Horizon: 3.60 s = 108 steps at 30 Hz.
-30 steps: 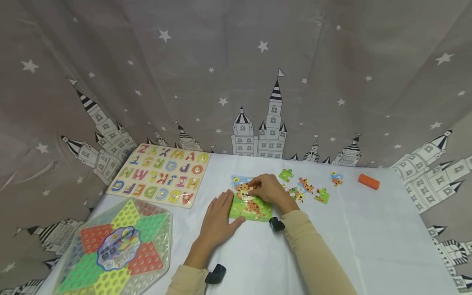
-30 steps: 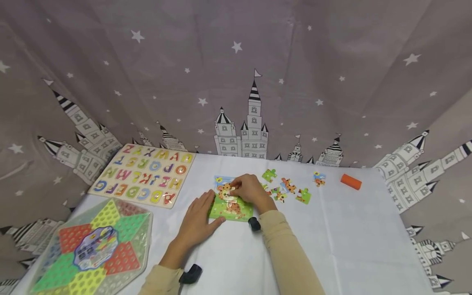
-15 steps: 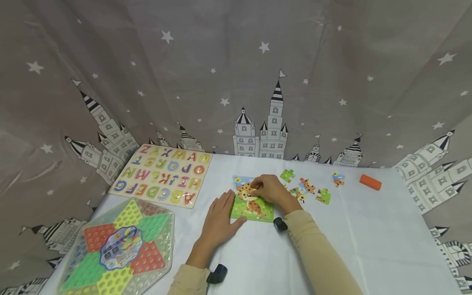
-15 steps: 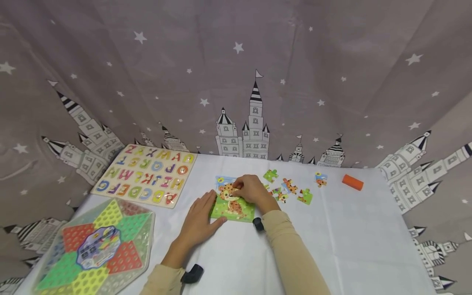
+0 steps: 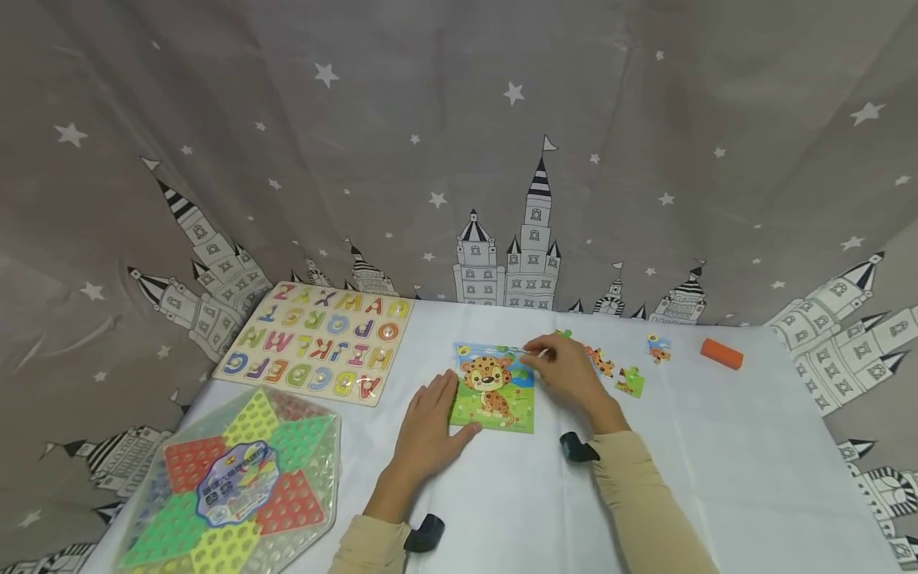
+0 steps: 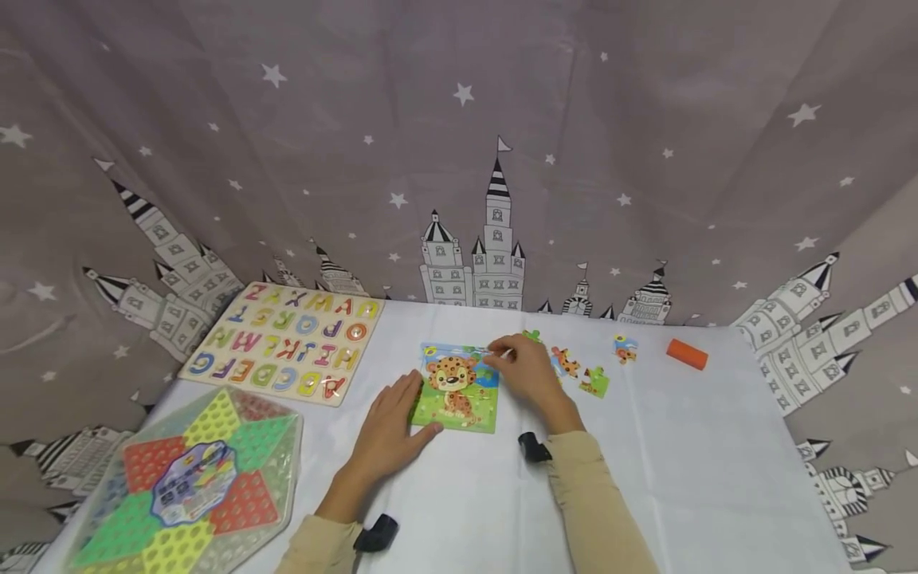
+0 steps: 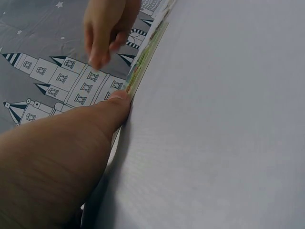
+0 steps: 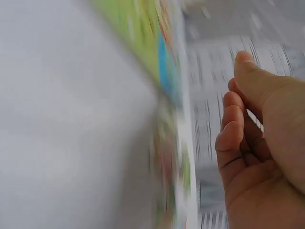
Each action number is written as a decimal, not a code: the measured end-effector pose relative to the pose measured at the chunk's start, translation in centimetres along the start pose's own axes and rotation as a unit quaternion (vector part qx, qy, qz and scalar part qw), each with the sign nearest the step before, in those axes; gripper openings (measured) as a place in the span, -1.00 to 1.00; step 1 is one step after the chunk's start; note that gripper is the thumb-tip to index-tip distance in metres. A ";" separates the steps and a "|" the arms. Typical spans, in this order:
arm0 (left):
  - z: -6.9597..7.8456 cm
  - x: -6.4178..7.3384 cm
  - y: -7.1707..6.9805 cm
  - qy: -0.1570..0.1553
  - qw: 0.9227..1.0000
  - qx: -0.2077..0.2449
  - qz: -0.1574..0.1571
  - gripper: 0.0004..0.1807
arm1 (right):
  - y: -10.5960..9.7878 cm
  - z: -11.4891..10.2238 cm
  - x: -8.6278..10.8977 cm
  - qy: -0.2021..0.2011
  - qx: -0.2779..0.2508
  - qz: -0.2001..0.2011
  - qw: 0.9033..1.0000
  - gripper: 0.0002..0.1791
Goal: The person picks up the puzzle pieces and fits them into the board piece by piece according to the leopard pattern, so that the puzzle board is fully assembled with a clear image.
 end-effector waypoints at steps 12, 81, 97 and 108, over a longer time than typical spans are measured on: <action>0.2 0.1 0.1 0.002 1.000 -0.006 0.004 0.02 | -9.8 12.6 6.0 0.137 0.067 0.082 0.985 -0.38; 0.1 -0.2 0.0 0.007 1.000 -0.011 0.000 -0.01 | 2.7 -1.3 6.4 0.069 -0.012 0.031 0.997 -0.73; 0.3 0.0 0.1 0.008 1.000 -0.012 0.000 -0.01 | 3.0 -2.1 6.7 0.046 0.055 0.025 0.997 -0.72; 0.4 0.1 0.0 0.009 1.000 -0.010 0.004 -0.02 | 3.0 -2.6 6.9 0.038 0.081 0.016 0.996 -0.70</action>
Point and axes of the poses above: each hand's wrist, its own x-axis away from the middle knuckle, its own y-axis out of the palm, z = x × y, the point moved 10 cm from there along -x, towards the middle knuckle, and after that the axes turned 7 degrees about z, right-handed, at the moved point
